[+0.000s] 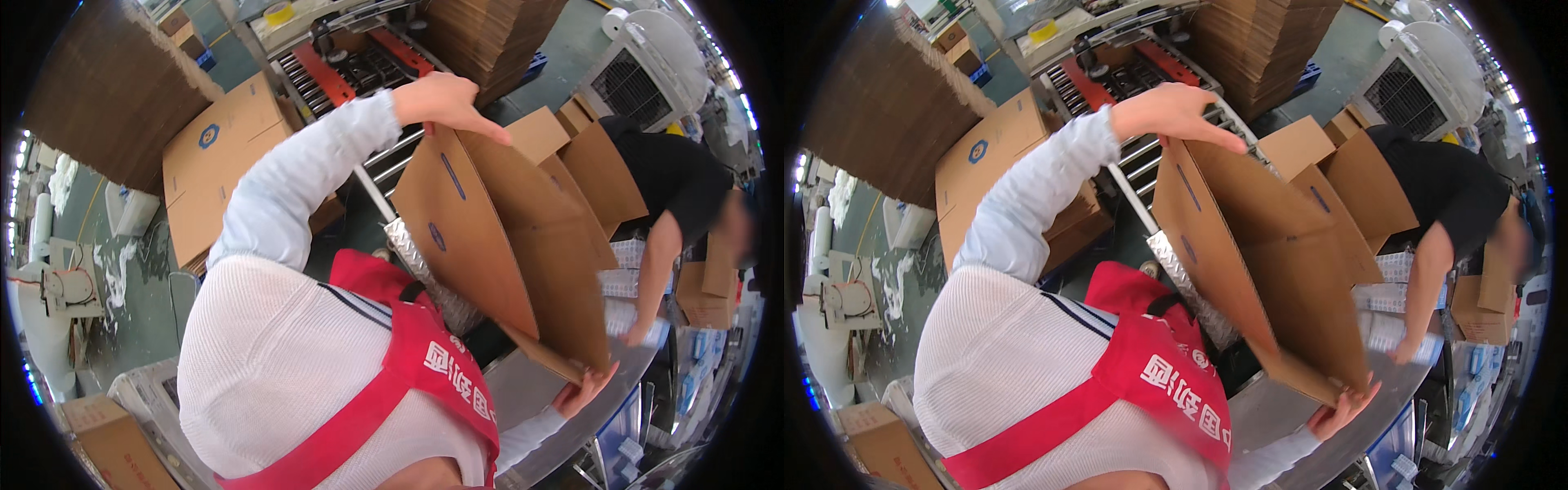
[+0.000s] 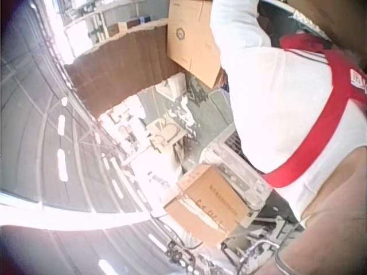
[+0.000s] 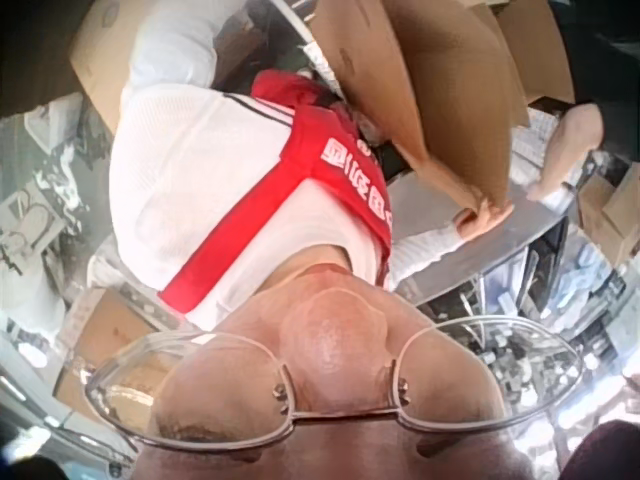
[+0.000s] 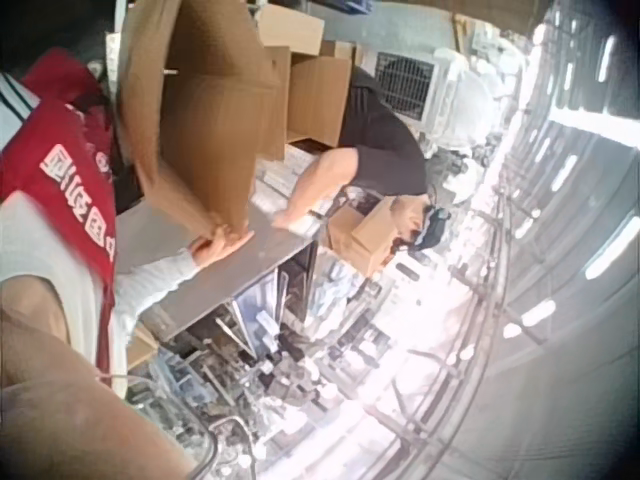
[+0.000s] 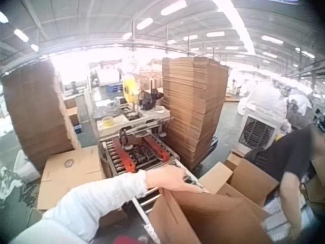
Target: The person packs small blue and white patterned boxes into larger brown cardboard boxes on a metal table. They arrange the items by hand, close the flaps of the cardboard boxes, and move them to a conveyor belt.
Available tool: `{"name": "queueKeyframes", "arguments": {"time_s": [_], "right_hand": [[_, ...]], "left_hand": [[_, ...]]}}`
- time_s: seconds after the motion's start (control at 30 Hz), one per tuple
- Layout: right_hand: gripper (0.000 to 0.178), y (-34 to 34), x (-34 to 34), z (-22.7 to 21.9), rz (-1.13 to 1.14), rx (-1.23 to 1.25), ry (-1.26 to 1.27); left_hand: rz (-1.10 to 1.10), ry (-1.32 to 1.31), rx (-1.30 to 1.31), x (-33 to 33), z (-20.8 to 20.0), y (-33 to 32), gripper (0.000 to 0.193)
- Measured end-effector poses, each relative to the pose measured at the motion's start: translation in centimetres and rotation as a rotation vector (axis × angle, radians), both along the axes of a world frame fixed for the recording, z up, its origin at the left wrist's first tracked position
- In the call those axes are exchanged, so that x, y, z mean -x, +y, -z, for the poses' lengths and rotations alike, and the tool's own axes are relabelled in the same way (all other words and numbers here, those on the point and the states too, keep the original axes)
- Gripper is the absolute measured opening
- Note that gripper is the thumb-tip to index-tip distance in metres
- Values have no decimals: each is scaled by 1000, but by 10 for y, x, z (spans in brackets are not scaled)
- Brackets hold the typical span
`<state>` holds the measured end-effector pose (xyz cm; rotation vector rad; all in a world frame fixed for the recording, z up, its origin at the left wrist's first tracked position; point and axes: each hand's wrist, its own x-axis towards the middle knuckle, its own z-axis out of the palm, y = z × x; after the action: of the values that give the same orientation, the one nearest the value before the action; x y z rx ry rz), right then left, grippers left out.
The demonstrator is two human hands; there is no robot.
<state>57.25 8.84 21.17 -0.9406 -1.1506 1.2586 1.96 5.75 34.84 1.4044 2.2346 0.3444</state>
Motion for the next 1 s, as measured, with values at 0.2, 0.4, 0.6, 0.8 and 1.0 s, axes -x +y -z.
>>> {"name": "queueKeyframes", "arguments": {"time_s": [0.2,0.4,0.6,0.8,1.0], "right_hand": [[84,34,116,15,625,-411,-1104],[76,24,69,73,207,-221,-594],[39,-4,-6,89,-160,-442,-956],[47,-15,67,93,114,78,-327],[36,-59,140,243,-49,925,-195]], "left_hand": [[544,-251,302,-149,77,-49,99],[1585,-555,61,-178,178,-72,97],[1081,-49,-588,-173,126,-66,76],[953,41,-652,-90,211,6,76],[285,-382,-114,172,261,-35,69]]}}
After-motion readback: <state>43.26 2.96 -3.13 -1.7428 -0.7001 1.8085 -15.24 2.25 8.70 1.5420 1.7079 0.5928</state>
